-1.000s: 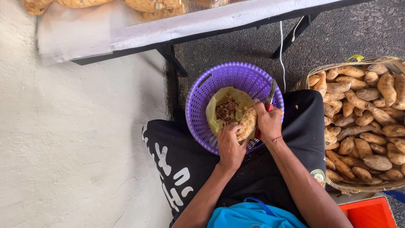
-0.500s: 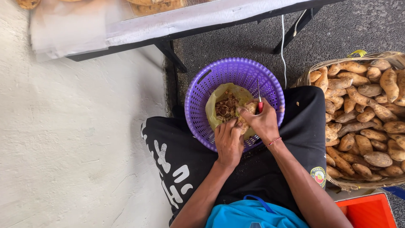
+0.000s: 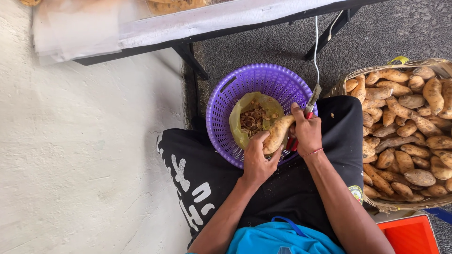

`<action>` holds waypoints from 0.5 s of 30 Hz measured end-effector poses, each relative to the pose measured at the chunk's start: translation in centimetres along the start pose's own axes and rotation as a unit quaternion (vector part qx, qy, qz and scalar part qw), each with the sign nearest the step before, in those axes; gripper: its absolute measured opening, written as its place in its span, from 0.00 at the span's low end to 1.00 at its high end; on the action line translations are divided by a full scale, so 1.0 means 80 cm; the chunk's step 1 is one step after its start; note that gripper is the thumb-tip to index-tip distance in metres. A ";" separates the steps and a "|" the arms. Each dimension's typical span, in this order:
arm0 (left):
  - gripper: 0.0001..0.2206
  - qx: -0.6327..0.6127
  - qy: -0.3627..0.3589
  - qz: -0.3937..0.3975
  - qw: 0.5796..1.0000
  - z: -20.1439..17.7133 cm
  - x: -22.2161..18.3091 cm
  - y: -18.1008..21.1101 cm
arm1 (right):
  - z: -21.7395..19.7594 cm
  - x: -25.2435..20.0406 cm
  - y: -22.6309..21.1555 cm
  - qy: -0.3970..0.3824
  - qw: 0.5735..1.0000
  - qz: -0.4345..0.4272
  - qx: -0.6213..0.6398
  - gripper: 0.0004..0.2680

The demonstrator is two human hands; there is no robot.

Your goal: Peeling sweet potatoes with a knife and placing them in a basket

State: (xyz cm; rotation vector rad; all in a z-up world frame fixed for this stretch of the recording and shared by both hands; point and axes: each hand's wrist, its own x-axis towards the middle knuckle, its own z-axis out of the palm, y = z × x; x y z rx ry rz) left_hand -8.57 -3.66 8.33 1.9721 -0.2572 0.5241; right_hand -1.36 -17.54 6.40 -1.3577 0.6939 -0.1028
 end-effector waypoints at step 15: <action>0.27 -0.090 0.016 -0.118 0.989 -0.005 0.003 0.007 | 0.009 -0.033 -0.017 -0.149 0.964 -0.178 -0.133 0.05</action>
